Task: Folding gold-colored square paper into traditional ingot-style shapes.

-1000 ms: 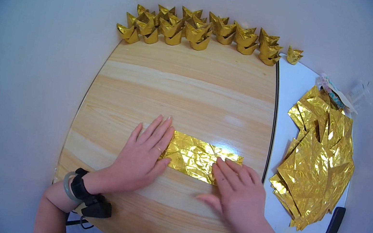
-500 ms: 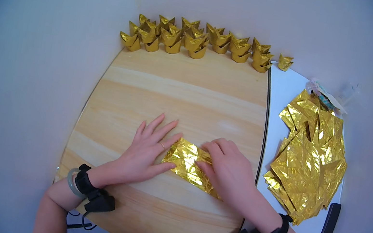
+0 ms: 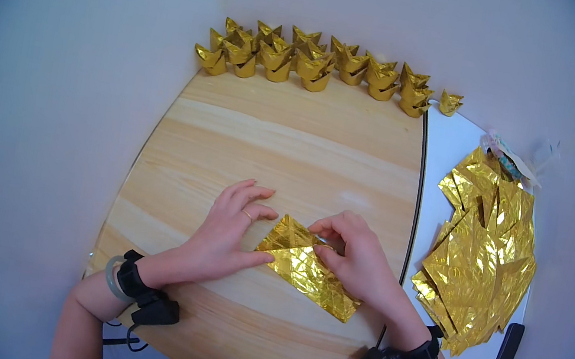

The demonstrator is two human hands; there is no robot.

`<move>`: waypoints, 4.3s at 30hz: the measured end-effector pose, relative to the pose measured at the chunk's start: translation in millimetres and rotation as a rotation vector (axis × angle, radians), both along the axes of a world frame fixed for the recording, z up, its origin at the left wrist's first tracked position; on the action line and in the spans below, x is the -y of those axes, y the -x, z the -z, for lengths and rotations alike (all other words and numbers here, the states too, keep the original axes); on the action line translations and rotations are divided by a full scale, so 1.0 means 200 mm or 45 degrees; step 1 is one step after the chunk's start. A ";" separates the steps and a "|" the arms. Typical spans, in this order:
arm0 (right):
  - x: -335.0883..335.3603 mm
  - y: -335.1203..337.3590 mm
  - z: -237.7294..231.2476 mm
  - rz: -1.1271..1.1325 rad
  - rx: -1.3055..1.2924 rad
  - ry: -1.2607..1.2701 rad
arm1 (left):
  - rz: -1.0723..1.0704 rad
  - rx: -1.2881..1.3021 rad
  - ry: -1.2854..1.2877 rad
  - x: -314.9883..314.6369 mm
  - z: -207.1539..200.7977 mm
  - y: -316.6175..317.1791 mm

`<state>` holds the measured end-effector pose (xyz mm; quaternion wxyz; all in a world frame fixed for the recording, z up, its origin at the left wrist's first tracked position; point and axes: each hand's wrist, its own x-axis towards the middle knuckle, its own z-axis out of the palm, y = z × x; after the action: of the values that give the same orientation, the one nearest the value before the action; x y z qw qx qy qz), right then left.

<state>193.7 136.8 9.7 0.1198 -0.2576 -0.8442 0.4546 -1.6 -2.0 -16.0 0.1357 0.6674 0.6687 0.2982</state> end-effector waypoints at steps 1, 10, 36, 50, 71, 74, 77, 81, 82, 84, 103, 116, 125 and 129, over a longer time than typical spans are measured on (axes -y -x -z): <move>0.00 0.00 0.01 0.002 -0.001 0.002 | -0.016 0.020 -0.027 0.00 0.00 0.00; -0.03 -0.02 0.04 -0.017 -0.093 0.133 | 0.171 0.190 -0.058 0.00 -0.01 0.01; -0.07 -0.05 0.01 0.013 0.084 -0.506 | 0.562 0.020 -0.185 -0.02 -0.02 0.01; -0.05 -0.02 0.01 -0.169 -0.055 -0.634 | 0.584 -0.197 -0.121 -0.02 -0.01 0.02; -0.07 -0.12 -0.11 -0.024 -0.038 0.569 | 0.456 -0.180 -0.302 -0.04 -0.02 0.09; -0.10 -0.14 -0.15 -0.203 0.173 0.304 | 0.477 -0.126 -0.303 -0.05 -0.01 0.09; -0.16 -0.19 -0.13 -0.438 0.054 0.125 | 0.489 -0.117 -0.303 -0.05 -0.01 0.09; -0.14 -0.17 -0.15 -0.405 0.013 0.339 | 0.487 -0.037 -0.214 -0.04 0.00 0.08; -0.14 -0.16 -0.15 -0.514 -0.050 0.317 | 0.484 -0.028 -0.199 -0.04 -0.01 0.08; -0.12 -0.15 -0.16 -0.620 -0.112 0.295 | 0.481 -0.017 -0.184 -0.03 -0.02 0.08; -0.18 -0.17 -0.04 -0.578 -0.041 -0.457 | 0.519 -0.075 -0.221 -0.03 -0.04 0.07; -0.18 -0.14 -0.02 -0.404 -0.036 -0.327 | 0.633 -0.218 -0.211 0.01 -0.04 0.01; -0.07 -0.05 0.00 0.061 0.156 -0.353 | 0.531 -0.209 -0.181 0.01 -0.03 -0.02; -0.05 -0.05 -0.02 0.072 0.172 -0.377 | 0.569 -0.309 -0.064 0.00 -0.05 -0.04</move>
<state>202.8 147.6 12.8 0.1123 -0.2909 -0.9004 0.3034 6.1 -2.8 -5.3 0.1003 0.8328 0.5083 0.1949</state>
